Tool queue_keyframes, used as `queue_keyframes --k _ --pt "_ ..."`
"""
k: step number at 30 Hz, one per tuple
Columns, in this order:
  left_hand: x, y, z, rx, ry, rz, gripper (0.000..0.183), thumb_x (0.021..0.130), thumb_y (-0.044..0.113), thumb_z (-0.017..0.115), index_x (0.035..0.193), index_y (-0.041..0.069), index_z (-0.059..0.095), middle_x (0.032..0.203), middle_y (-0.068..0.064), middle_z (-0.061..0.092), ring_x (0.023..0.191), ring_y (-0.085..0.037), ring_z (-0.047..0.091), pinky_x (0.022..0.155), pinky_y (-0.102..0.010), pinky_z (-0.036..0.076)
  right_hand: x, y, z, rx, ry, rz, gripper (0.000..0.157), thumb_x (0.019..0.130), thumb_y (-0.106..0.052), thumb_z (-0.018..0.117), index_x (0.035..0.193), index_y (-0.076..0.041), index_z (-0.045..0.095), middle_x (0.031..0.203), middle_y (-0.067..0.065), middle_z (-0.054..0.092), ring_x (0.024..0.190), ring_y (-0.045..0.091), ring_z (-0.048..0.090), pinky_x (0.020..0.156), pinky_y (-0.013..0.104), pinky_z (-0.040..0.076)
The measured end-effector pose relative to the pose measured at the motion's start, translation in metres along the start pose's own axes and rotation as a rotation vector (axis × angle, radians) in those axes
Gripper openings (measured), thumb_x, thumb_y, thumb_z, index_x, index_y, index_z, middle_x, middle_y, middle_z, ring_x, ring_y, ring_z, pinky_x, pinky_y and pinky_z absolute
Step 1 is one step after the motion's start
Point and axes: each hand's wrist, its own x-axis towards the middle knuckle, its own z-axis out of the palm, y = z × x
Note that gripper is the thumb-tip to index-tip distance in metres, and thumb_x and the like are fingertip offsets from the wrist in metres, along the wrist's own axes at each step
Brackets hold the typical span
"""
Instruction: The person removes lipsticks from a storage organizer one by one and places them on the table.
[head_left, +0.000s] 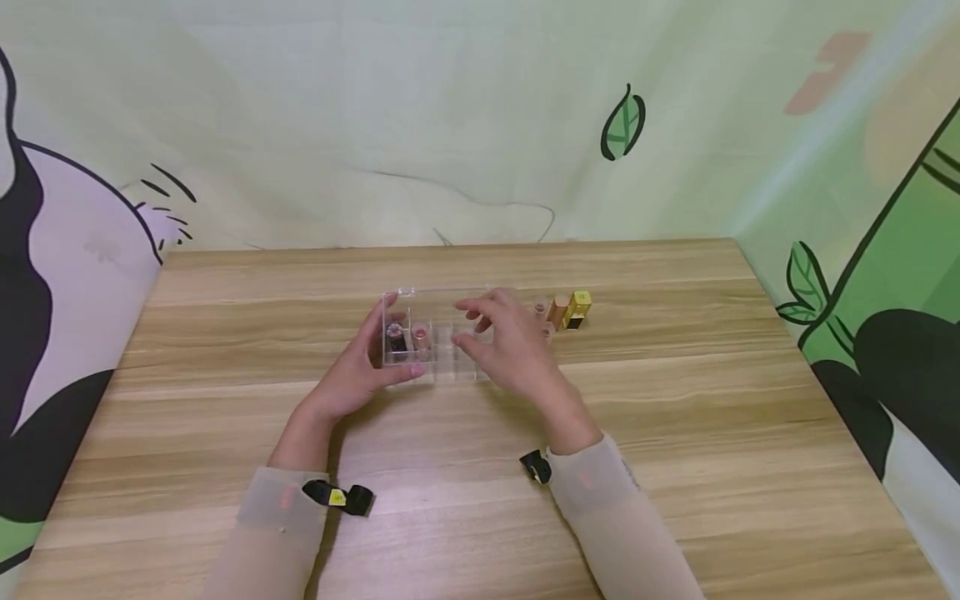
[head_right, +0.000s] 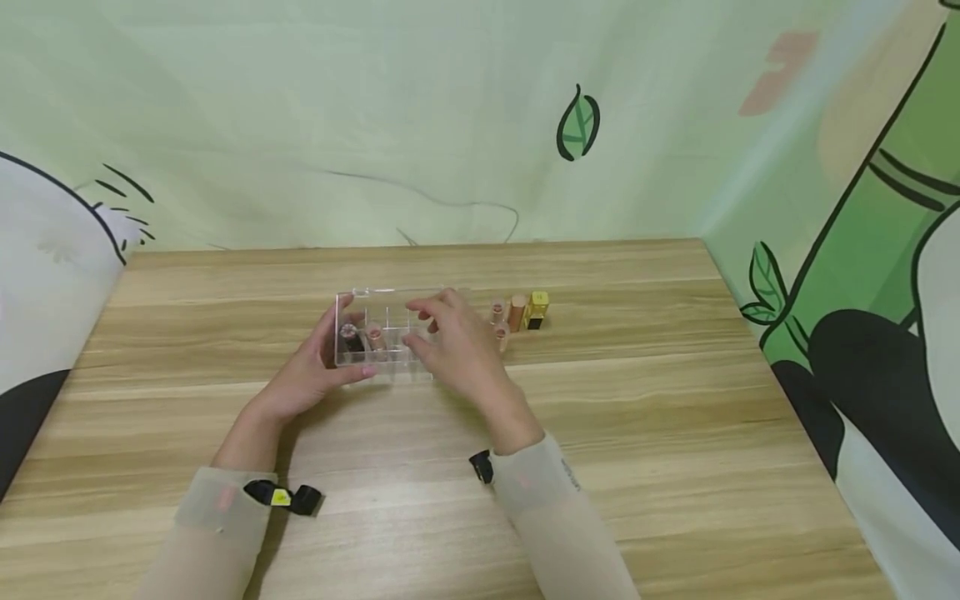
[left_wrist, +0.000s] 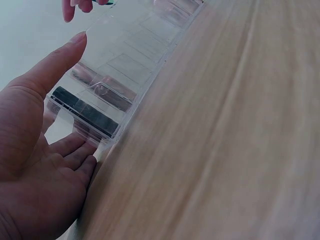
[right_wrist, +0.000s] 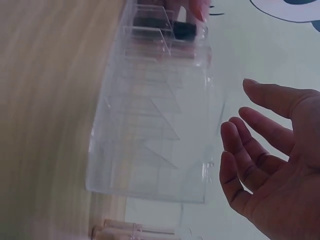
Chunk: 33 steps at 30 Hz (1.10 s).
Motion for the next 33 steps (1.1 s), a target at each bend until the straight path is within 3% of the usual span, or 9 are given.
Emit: queue_keyframes --k 8,18,33 --pt "0.001 -0.002 0.000 -0.014 0.003 -0.005 0.107 0.084 0.033 0.088 0.159 0.057 0.015 0.167 -0.002 0.034 0.156 -0.032 0.030 0.127 -0.064 0.014 0.002 -0.002 0.012 -0.015 0.022 -0.008 0.043 0.095 -0.026 0.077 0.135 -0.014 0.067 0.119 0.007 0.068 0.100 0.018 0.065 0.084 0.036 0.054" --pt "-0.001 0.000 0.000 -0.007 0.005 -0.011 0.110 0.083 0.033 0.089 0.161 0.054 0.014 0.167 -0.005 0.034 0.156 -0.034 0.029 0.126 -0.066 0.013 0.003 -0.002 0.025 0.032 0.026 -0.005 0.042 0.093 -0.022 0.079 0.133 -0.013 0.068 0.119 0.005 0.066 0.100 0.019 0.066 0.083 0.035 0.055" --pt "0.000 -0.001 0.001 -0.012 0.011 0.004 0.110 0.082 0.031 0.089 0.160 0.055 0.015 0.166 -0.008 0.035 0.154 -0.036 0.032 0.127 -0.065 0.012 0.004 -0.002 0.037 0.010 -0.046 -0.045 0.043 0.098 -0.023 0.072 0.139 -0.013 0.064 0.138 0.008 0.063 0.119 0.027 0.065 0.100 0.045 0.055"
